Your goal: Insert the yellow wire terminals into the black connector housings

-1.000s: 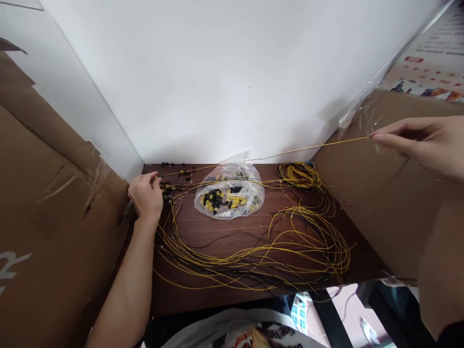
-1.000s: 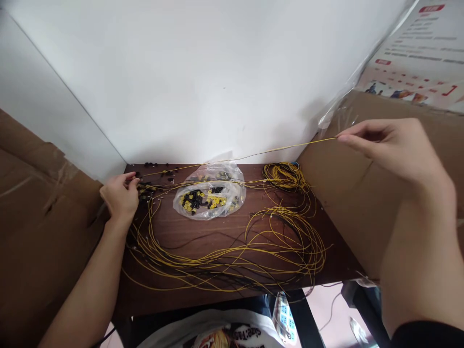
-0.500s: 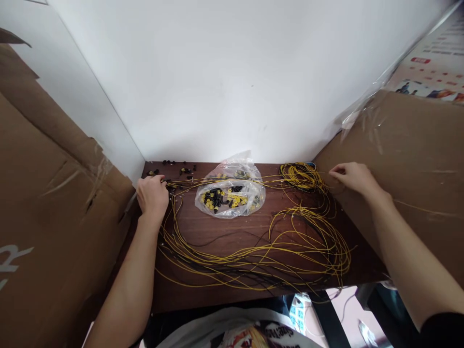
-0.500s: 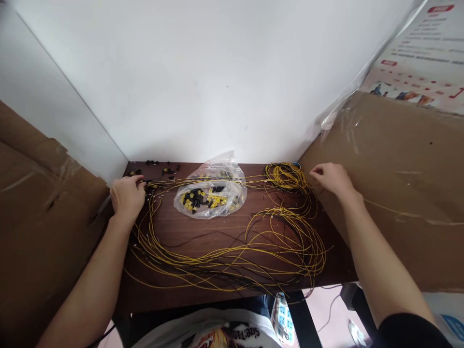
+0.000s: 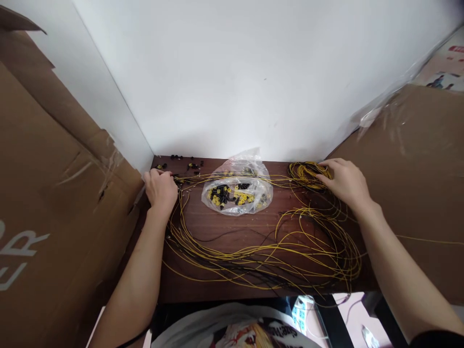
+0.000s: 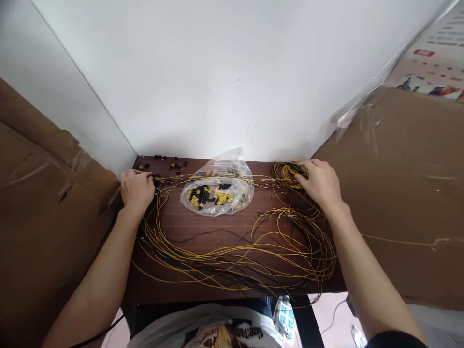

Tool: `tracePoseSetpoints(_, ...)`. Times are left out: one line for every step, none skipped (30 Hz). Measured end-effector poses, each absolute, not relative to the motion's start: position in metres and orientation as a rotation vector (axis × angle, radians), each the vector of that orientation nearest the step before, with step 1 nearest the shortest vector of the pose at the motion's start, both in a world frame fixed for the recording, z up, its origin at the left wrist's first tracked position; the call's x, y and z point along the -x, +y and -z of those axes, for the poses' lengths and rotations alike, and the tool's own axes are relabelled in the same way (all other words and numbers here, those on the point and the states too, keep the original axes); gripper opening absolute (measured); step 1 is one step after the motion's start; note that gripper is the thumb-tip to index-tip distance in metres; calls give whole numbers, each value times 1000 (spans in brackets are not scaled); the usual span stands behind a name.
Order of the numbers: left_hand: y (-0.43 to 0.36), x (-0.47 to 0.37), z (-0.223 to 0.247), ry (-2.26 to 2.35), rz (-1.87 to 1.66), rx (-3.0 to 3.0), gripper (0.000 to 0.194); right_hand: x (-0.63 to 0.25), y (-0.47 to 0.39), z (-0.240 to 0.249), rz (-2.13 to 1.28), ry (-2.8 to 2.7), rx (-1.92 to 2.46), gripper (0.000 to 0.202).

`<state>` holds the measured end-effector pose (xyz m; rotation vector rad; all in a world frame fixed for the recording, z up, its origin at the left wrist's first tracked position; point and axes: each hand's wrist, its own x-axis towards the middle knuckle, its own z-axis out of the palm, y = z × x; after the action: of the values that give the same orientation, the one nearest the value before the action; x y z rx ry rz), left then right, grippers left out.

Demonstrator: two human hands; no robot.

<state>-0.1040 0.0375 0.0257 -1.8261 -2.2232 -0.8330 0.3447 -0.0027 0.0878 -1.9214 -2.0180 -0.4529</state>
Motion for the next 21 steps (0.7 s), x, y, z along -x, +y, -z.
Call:
tracePoseSetpoints(37,102,-27,-2205,850,1822,31,-327,-7,-91,408,-1971,1804,23)
tracePoseSetpoints(36,101,-29,-2185,862,1822,32,-309,-11,-92,314,-1960,1688,18)
tracePoseSetpoints(35,99,-32,-2159,871,1827,33,-290,-16,-92,211,-1953,1567,14)
tracePoseSetpoints(34,98,-35,-2137,878,1835,34,-271,-21,-91,101,-1972,1462,13)
tracePoseSetpoints(33,96,-38,-2110,880,1853,34,-253,-25,-88,-8,-2019,1371,12)
tracePoseSetpoints(32,96,-41,-2076,865,1898,33,-236,-28,-83,-93,-2057,1299,12)
tracePoseSetpoints(31,95,-44,-2049,827,1970,32,-220,-31,-78,-165,-2097,1239,13)
tracePoseSetpoints(29,95,-46,-2028,768,2056,31,-206,-34,-73,-228,-2150,1191,13)
tracePoseSetpoints(28,95,-47,-2020,696,2134,30,-193,-35,-67,-253,-2186,1159,14)
tracePoseSetpoints(26,95,-49,-2029,618,2193,28,-182,-37,-61,-273,-2236,1132,14)
tracePoseSetpoints(25,95,-50,-2052,540,2228,27,-172,-38,-55,-283,-2287,1110,15)
tracePoseSetpoints(23,95,-50,-2084,471,2248,25,-163,-39,-49,-283,-2326,1099,15)
tracePoseSetpoints(22,95,-51,-2119,415,2257,24,-156,-39,-44,-276,-2363,1085,15)
tracePoseSetpoints(21,95,-51,-2147,370,2267,24,-150,-40,-39,-264,-2402,1068,15)
tracePoseSetpoints(20,95,-52,-2167,335,2281,23,-145,-41,-34,-251,-2446,1043,16)
tracePoseSetpoints(19,94,-53,-2178,307,2299,24,-141,-41,-29,-231,-2481,1025,17)
tracePoseSetpoints(18,93,-54,-2183,285,2320,25,-138,-41,-25,-210,-2504,1010,18)
tracePoseSetpoints(17,93,-55,-2184,266,2341,26,-136,-42,-22,-192,-2513,1000,19)
tracePoseSetpoints(16,92,-56,-2188,249,2355,27,-135,-42,-18,-183,-2509,994,19)
tracePoseSetpoints(15,91,-56,-2190,233,2365,27,-135,-42,-16,-186,-2496,989,20)
tracePoseSetpoints(14,90,-57,-2193,220,2369,26,-135,-42,-14,-197,-2480,986,20)
